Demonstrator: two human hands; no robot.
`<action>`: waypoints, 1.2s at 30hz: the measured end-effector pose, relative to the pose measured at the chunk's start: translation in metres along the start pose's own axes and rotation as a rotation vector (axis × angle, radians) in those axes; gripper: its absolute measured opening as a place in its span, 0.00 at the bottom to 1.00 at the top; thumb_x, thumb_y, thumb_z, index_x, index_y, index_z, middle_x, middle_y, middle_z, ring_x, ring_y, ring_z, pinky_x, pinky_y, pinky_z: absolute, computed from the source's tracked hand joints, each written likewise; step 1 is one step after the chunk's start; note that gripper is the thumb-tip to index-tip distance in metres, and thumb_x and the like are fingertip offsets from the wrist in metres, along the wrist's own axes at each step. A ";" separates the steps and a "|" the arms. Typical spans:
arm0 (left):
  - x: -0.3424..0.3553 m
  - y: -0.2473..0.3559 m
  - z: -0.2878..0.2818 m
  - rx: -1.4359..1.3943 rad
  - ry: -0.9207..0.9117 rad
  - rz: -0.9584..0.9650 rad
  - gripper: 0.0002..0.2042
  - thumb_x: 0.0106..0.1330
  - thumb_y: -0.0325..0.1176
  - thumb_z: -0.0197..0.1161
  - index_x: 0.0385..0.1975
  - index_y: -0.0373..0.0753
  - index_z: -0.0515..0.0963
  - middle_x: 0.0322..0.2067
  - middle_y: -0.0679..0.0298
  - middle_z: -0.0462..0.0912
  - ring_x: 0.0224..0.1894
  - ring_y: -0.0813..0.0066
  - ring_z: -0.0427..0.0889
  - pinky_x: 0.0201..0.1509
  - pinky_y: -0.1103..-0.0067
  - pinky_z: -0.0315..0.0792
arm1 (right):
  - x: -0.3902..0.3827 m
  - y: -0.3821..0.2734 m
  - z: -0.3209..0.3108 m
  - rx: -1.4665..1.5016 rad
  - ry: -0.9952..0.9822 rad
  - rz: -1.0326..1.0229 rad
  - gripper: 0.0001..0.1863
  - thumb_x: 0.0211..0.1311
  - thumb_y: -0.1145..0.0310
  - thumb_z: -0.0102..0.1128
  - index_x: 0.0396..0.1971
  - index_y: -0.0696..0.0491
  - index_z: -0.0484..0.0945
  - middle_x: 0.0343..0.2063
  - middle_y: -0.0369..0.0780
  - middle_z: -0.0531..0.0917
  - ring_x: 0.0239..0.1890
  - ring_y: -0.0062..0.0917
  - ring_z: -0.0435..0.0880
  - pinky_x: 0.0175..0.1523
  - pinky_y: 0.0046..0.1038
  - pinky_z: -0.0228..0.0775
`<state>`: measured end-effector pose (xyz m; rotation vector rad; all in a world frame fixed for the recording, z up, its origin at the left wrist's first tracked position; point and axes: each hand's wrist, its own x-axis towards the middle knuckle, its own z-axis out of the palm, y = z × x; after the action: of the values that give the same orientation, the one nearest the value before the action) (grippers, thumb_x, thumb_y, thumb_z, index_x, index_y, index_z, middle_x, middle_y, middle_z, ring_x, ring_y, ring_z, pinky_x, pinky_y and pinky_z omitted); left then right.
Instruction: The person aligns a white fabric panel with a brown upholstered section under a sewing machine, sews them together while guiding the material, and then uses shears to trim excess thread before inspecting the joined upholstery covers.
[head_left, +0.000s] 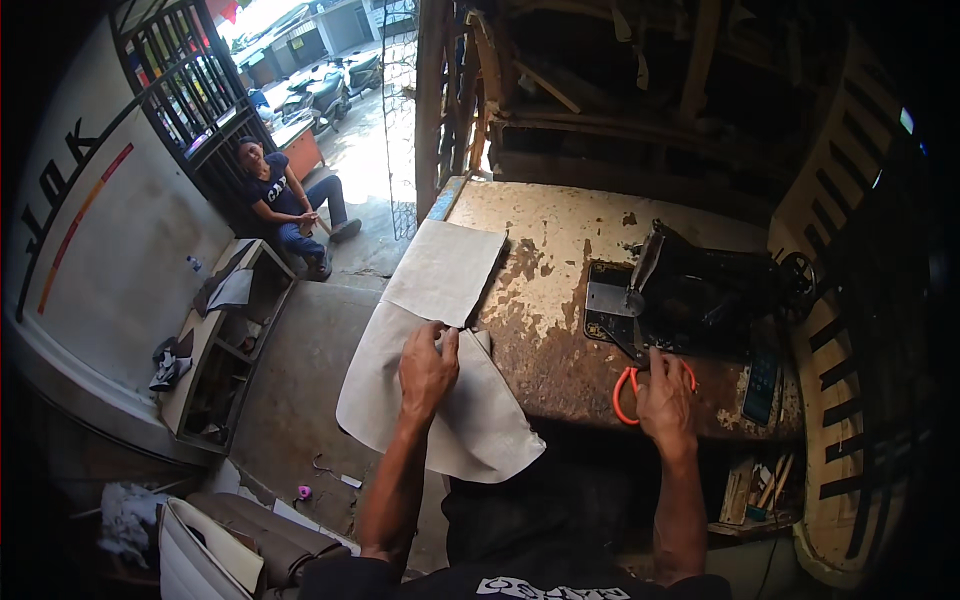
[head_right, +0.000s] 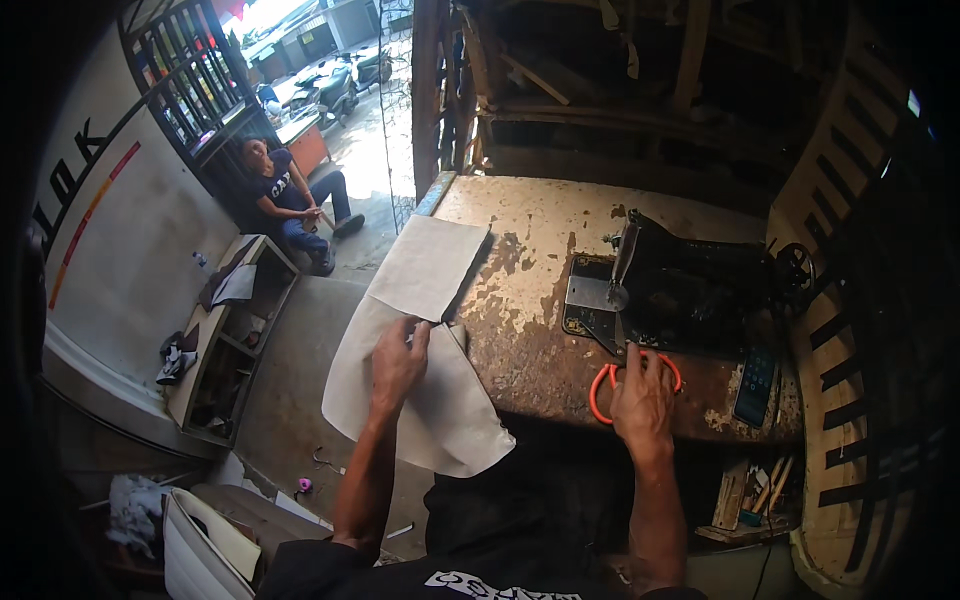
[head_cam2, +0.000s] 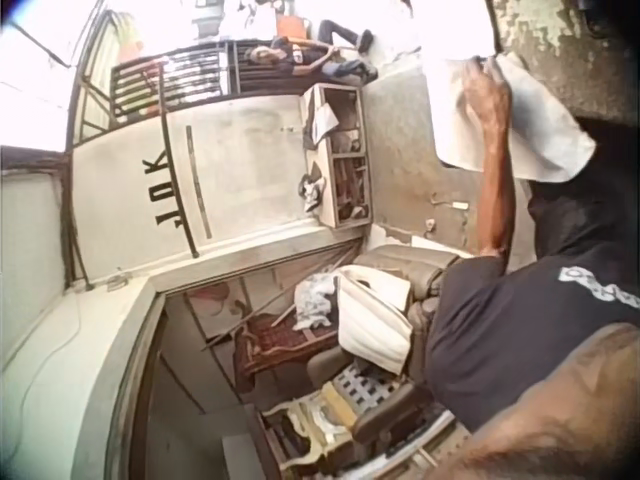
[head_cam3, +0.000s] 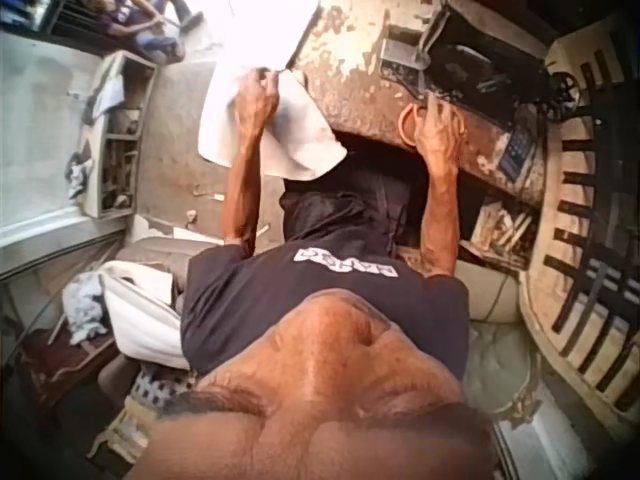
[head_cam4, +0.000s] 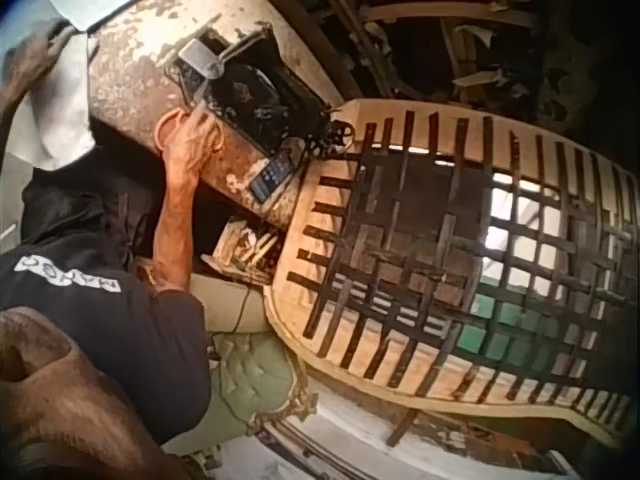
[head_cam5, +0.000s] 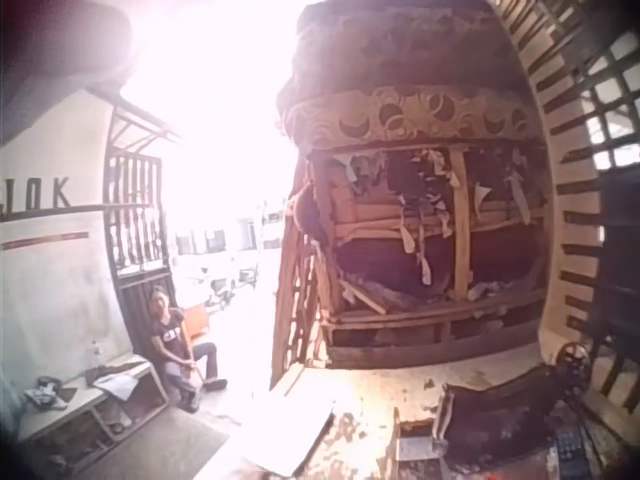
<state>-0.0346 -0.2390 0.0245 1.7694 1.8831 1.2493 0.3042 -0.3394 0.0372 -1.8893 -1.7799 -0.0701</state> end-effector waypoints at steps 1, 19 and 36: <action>0.004 -0.005 0.010 0.196 -0.100 0.012 0.17 0.71 0.44 0.60 0.45 0.35 0.83 0.40 0.49 0.86 0.43 0.52 0.85 0.49 0.59 0.75 | 0.001 0.009 0.005 -0.042 -0.108 0.052 0.24 0.61 0.74 0.59 0.58 0.61 0.74 0.55 0.55 0.76 0.56 0.53 0.75 0.61 0.47 0.68; -0.073 0.041 0.013 -0.135 -0.098 0.428 0.11 0.56 0.28 0.74 0.37 0.35 0.80 0.45 0.46 0.73 0.51 0.47 0.75 0.53 0.61 0.72 | 0.007 -0.034 0.023 1.259 -0.490 0.663 0.24 0.57 0.70 0.64 0.55 0.55 0.74 0.37 0.38 0.80 0.32 0.26 0.81 0.45 0.36 0.82; -0.049 0.004 0.017 -0.585 -0.324 0.054 0.24 0.69 0.26 0.62 0.64 0.35 0.65 0.55 0.52 0.78 0.61 0.65 0.76 0.67 0.74 0.67 | -0.056 -0.056 0.036 1.982 -1.067 0.556 0.45 0.60 0.62 0.57 0.75 0.59 0.50 0.53 0.43 0.75 0.56 0.33 0.79 0.76 0.49 0.54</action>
<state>-0.0089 -0.2775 -0.0001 1.5813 1.1467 1.2691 0.2328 -0.3764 0.0037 -0.5744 -0.6219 2.1961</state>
